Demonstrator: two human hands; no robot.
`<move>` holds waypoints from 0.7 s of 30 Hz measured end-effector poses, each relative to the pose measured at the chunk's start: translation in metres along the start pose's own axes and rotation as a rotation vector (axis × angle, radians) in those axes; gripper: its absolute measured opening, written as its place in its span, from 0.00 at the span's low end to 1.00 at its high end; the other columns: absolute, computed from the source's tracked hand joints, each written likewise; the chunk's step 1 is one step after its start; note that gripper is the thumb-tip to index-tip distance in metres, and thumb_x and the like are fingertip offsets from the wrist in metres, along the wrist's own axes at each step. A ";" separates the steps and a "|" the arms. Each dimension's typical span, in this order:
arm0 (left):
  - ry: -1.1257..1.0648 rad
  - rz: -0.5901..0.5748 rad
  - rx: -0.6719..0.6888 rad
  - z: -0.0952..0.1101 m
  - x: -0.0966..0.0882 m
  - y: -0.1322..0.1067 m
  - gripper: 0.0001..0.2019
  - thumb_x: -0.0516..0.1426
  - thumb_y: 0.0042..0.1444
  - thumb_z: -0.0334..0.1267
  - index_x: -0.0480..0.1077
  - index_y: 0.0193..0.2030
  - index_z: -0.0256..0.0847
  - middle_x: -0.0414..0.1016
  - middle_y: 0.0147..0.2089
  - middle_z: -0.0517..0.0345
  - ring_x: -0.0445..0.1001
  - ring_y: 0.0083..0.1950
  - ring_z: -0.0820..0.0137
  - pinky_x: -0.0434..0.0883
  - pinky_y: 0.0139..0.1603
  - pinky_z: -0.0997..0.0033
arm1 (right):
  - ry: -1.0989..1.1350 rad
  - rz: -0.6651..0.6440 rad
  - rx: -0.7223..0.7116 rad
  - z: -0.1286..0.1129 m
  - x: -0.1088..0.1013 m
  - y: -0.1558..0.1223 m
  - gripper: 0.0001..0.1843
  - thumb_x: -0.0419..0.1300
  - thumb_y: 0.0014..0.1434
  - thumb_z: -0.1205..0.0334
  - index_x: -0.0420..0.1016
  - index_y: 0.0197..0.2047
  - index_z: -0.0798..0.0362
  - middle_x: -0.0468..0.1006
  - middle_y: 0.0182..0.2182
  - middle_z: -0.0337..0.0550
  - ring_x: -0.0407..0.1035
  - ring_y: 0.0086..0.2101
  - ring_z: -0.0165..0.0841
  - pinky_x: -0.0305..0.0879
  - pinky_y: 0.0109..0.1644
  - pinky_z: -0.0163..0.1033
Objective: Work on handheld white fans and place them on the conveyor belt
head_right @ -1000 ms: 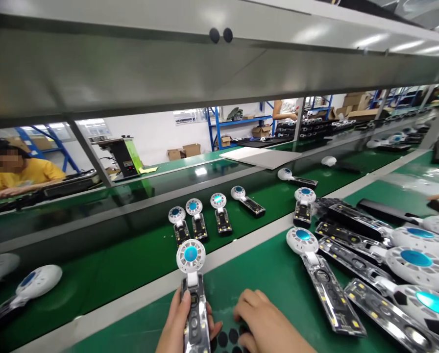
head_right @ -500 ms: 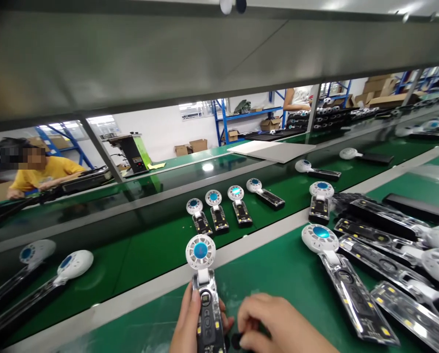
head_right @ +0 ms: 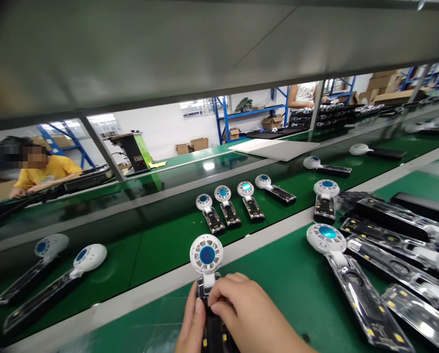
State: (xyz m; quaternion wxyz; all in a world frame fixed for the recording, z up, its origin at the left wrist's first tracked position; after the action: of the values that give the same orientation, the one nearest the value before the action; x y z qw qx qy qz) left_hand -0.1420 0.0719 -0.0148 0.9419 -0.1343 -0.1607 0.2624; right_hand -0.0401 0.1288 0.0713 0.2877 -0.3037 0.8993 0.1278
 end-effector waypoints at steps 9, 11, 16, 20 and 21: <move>-0.067 0.007 -0.017 -0.004 0.002 -0.001 0.31 0.57 0.47 0.53 0.61 0.56 0.39 0.70 0.54 0.51 0.63 0.58 0.60 0.62 0.53 0.72 | -0.176 0.085 -0.083 -0.007 0.001 -0.007 0.11 0.52 0.55 0.74 0.70 0.28 0.50 0.71 0.31 0.39 0.64 0.37 0.34 0.62 0.39 0.35; -0.073 -0.004 0.001 -0.003 0.003 -0.001 0.33 0.57 0.46 0.54 0.61 0.56 0.38 0.71 0.53 0.50 0.64 0.57 0.60 0.64 0.51 0.72 | -0.186 0.121 -0.069 -0.006 0.001 -0.009 0.10 0.53 0.54 0.73 0.70 0.27 0.50 0.68 0.33 0.40 0.63 0.37 0.34 0.63 0.39 0.36; -0.021 0.047 -0.012 -0.002 0.001 0.001 0.34 0.58 0.43 0.57 0.61 0.55 0.40 0.70 0.54 0.51 0.64 0.57 0.60 0.61 0.52 0.71 | 0.023 0.097 0.038 0.004 0.004 -0.002 0.09 0.55 0.50 0.73 0.70 0.26 0.49 0.65 0.34 0.39 0.64 0.39 0.33 0.62 0.44 0.36; -0.087 0.037 -0.077 -0.003 0.006 0.004 0.44 0.59 0.35 0.61 0.55 0.57 0.38 0.70 0.52 0.45 0.67 0.53 0.56 0.64 0.47 0.68 | 0.219 0.144 0.144 0.024 0.009 0.004 0.18 0.57 0.42 0.72 0.67 0.38 0.47 0.65 0.36 0.38 0.63 0.39 0.33 0.60 0.46 0.37; -0.140 0.010 -0.089 -0.003 0.009 0.005 0.45 0.60 0.34 0.60 0.54 0.58 0.38 0.71 0.51 0.45 0.69 0.52 0.55 0.66 0.45 0.68 | 0.289 0.151 0.172 0.030 0.011 0.005 0.21 0.58 0.41 0.71 0.64 0.41 0.48 0.66 0.36 0.38 0.64 0.39 0.33 0.61 0.45 0.37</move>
State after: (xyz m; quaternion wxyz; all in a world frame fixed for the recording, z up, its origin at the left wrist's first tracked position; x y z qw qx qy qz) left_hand -0.1355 0.0802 -0.0173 0.9201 -0.1582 -0.2373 0.2685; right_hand -0.0372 0.1397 0.0407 0.1702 -0.2245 0.9591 0.0266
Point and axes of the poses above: each hand's wrist, its own y-axis towards the middle knuckle, its own x-axis out of the palm, z = x × y, the point moved 6 cm from there along y, towards the middle knuckle
